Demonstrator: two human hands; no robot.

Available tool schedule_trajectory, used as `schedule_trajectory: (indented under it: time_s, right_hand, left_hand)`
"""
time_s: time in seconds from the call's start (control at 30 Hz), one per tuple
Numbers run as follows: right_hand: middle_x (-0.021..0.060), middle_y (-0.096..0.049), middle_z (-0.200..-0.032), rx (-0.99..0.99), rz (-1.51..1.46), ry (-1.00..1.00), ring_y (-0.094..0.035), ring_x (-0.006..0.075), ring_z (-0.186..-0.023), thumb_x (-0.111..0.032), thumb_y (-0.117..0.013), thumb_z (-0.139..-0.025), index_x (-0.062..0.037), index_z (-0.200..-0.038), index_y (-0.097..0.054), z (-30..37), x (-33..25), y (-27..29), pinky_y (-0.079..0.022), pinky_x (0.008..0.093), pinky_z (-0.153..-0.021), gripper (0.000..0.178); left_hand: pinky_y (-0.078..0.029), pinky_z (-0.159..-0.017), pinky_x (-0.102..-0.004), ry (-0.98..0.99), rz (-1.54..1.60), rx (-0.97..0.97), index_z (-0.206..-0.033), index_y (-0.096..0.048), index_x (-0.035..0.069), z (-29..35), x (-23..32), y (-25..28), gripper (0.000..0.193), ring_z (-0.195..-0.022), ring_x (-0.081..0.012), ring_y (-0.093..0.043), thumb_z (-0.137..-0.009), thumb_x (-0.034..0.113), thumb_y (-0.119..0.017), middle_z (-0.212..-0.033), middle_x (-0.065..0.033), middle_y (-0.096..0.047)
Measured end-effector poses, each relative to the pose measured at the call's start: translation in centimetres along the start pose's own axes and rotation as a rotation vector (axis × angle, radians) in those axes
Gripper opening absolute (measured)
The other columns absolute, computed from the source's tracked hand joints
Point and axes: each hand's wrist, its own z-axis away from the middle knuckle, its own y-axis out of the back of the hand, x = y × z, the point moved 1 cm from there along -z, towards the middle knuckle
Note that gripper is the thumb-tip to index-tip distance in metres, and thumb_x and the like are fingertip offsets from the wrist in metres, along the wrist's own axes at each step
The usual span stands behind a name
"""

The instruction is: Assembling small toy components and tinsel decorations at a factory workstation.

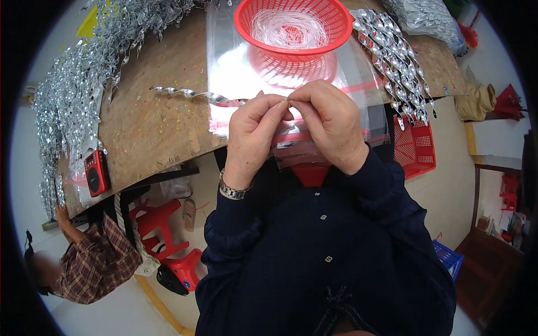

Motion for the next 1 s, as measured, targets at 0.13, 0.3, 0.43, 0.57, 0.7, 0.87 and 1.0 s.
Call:
schedule_trajectory:
  time_s: [0.13,0.3,0.43,0.57,0.7,0.87,1.0]
  right_hand:
    - [0.0124,-0.061,-0.078,-0.007,0.016,0.001,-0.061,0.0278,-0.072,0.003,-0.061,-0.080,0.0000,-0.088,-0.062,-0.08,-0.05,0.09,-0.047,0.0327,-0.064,0.008]
    - [0.0126,-0.060,-0.077,-0.013,0.118,0.036,-0.060,0.0299,-0.072,0.002,-0.062,-0.078,-0.0009,-0.086,-0.061,-0.18,0.07,0.18,-0.047,0.0352,-0.063,0.009]
    - [0.0125,-0.060,-0.078,-0.010,0.139,0.046,-0.060,0.0302,-0.072,0.001,-0.062,-0.078,-0.0014,-0.086,-0.061,-0.15,0.23,0.14,-0.047,0.0358,-0.064,0.009]
    - [0.0122,-0.060,-0.078,-0.005,0.149,0.043,-0.060,0.0300,-0.072,0.001,-0.062,-0.077,-0.0018,-0.086,-0.061,-0.14,0.32,0.16,-0.048,0.0359,-0.063,0.009]
    - [0.0125,-0.061,-0.078,-0.009,0.143,0.037,-0.061,0.0300,-0.072,0.001,-0.062,-0.077,-0.0016,-0.085,-0.061,-0.15,0.37,0.14,-0.048,0.0356,-0.063,0.009]
    - [0.0129,-0.061,-0.078,-0.002,0.099,0.003,-0.061,0.0294,-0.072,0.001,-0.063,-0.078,-0.0005,-0.086,-0.061,-0.16,0.44,0.16,-0.048,0.0345,-0.063,0.008]
    - [0.0123,-0.062,-0.079,0.011,0.007,-0.048,-0.061,0.0255,-0.071,0.000,-0.063,-0.080,0.0006,-0.086,-0.062,-0.04,0.63,0.13,-0.048,0.0314,-0.064,0.007]
  left_hand:
    - [-0.044,-0.068,-0.0237,-0.023,-0.067,0.009,-0.093,-0.065,-0.002,0.01,-0.34,-0.14,0.015,-0.069,-0.0097,-0.055,-0.093,0.009,-0.054,-0.075,-0.0029,-0.064]
    - [-0.045,-0.079,-0.0282,-0.044,-0.177,0.080,-0.092,-0.065,-0.003,-0.12,-0.28,-0.65,0.016,-0.068,-0.0144,-0.057,-0.091,0.010,-0.056,-0.072,-0.0073,-0.063]
    - [-0.043,-0.091,-0.0328,-0.061,-0.207,0.091,-0.092,-0.065,-0.003,-0.26,-0.34,-0.83,0.016,-0.068,-0.0159,-0.058,-0.091,0.010,-0.055,-0.071,-0.0086,-0.062]
    - [-0.036,-0.103,-0.0391,-0.060,-0.202,0.093,-0.092,-0.065,-0.002,-0.29,-0.65,-0.90,0.016,-0.068,-0.0167,-0.059,-0.091,0.011,-0.055,-0.071,-0.0082,-0.062]
    - [-0.033,-0.106,-0.0424,-0.054,-0.208,0.086,-0.092,-0.065,-0.001,-0.34,-0.59,-0.89,0.016,-0.068,-0.0169,-0.059,-0.092,0.011,-0.054,-0.070,-0.0073,-0.062]
    - [-0.033,-0.105,-0.0404,-0.046,-0.189,0.089,-0.091,-0.065,-0.001,-0.37,-0.52,-0.94,0.016,-0.067,-0.0163,-0.059,-0.092,0.012,-0.054,-0.070,-0.0067,-0.062]
    - [-0.032,-0.106,-0.0388,-0.034,-0.174,0.075,-0.091,-0.065,-0.001,-0.40,-0.39,-0.84,0.016,-0.067,-0.0155,-0.059,-0.092,0.012,-0.054,-0.069,-0.0063,-0.062]
